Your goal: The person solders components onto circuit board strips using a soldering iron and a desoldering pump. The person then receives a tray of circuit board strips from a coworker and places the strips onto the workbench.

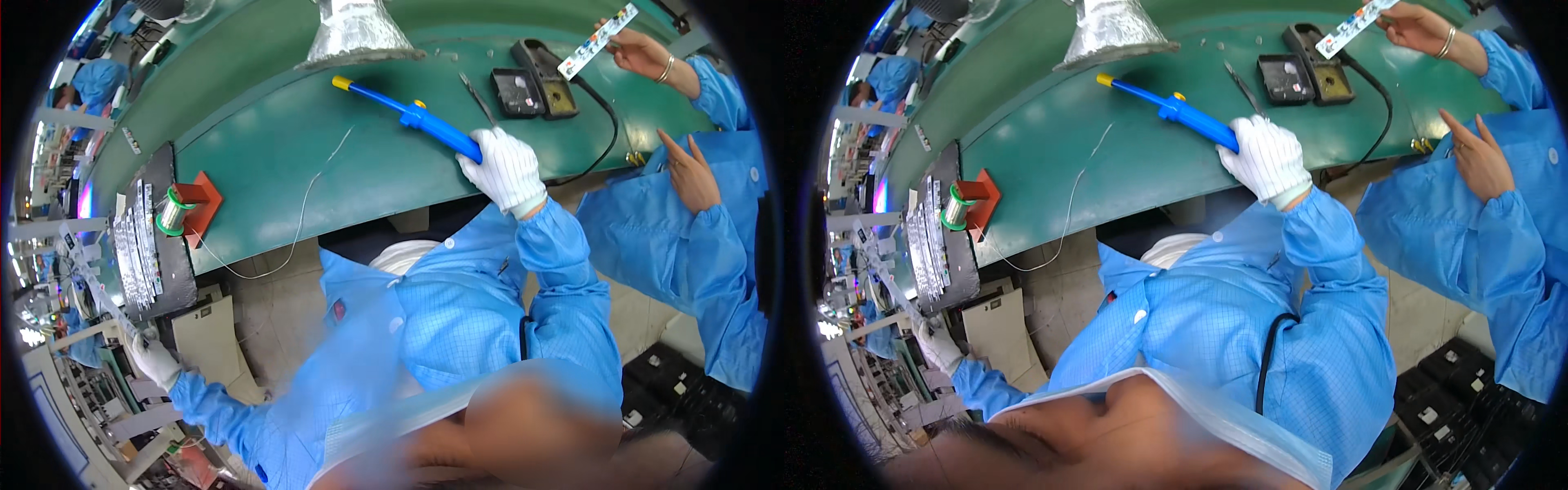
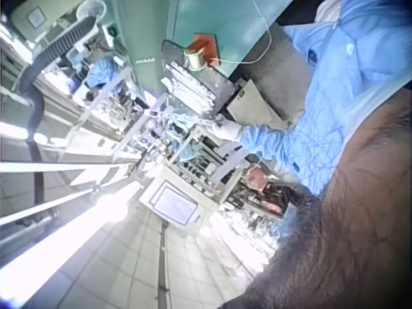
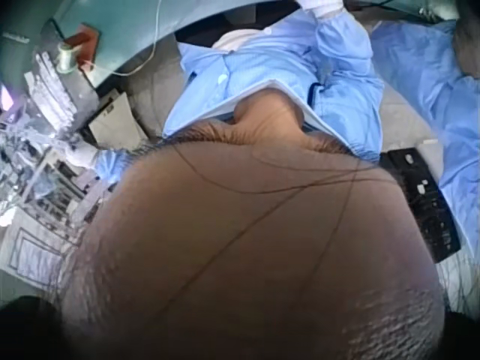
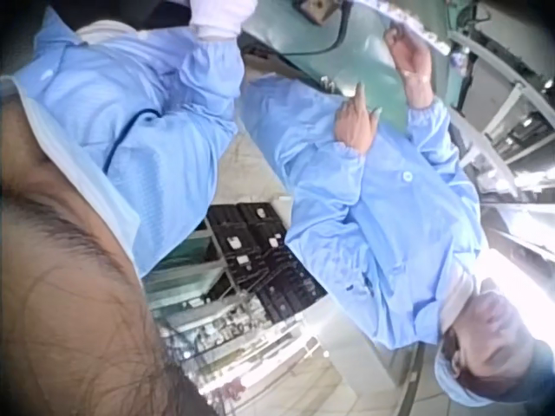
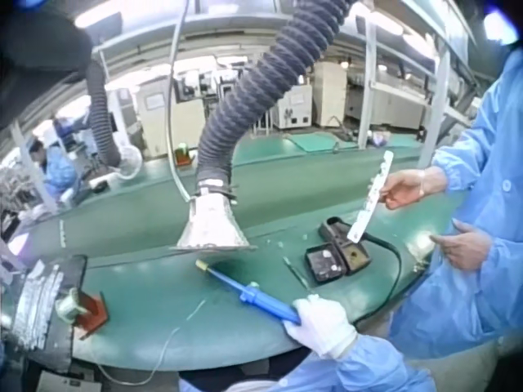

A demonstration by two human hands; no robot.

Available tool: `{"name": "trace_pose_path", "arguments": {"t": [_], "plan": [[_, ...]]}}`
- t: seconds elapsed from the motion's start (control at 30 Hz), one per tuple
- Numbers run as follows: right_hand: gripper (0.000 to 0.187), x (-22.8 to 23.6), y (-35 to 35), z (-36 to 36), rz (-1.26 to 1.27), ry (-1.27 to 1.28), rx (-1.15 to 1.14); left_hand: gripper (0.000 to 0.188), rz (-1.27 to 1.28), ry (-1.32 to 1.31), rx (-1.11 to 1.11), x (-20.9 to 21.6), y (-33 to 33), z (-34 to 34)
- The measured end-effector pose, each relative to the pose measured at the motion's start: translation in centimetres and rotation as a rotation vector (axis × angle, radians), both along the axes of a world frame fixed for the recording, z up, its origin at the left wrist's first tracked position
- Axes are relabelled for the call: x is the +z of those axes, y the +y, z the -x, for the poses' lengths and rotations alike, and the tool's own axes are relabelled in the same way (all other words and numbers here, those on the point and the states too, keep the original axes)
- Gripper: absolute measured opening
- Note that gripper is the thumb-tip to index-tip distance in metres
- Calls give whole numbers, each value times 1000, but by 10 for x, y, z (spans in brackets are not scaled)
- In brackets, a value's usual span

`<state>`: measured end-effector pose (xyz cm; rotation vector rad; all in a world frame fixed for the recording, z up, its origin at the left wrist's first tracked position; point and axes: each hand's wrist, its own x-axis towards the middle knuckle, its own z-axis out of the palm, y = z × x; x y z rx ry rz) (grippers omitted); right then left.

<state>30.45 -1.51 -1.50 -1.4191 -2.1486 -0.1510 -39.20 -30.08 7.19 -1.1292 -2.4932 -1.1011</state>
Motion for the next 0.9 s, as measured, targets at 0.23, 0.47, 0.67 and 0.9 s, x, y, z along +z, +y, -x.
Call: {"name": "trace_pose_path", "arguments": {"t": [0.23,0.47,0.67,0.9], "plan": [[30,22,-22,-34,-267,162,78,25,-184,-683,-584,43,44,-204],[28,34,-49,-88,-204,36,-64,42,126,-952,-751,8,120,-292],[22,19,-92,-134,-154,69,-218,35,469,-822,-963,2,175,-326],[37,4,-137,-126,100,469,-395,33,719,-856,-1063,-33,250,-352]]}}
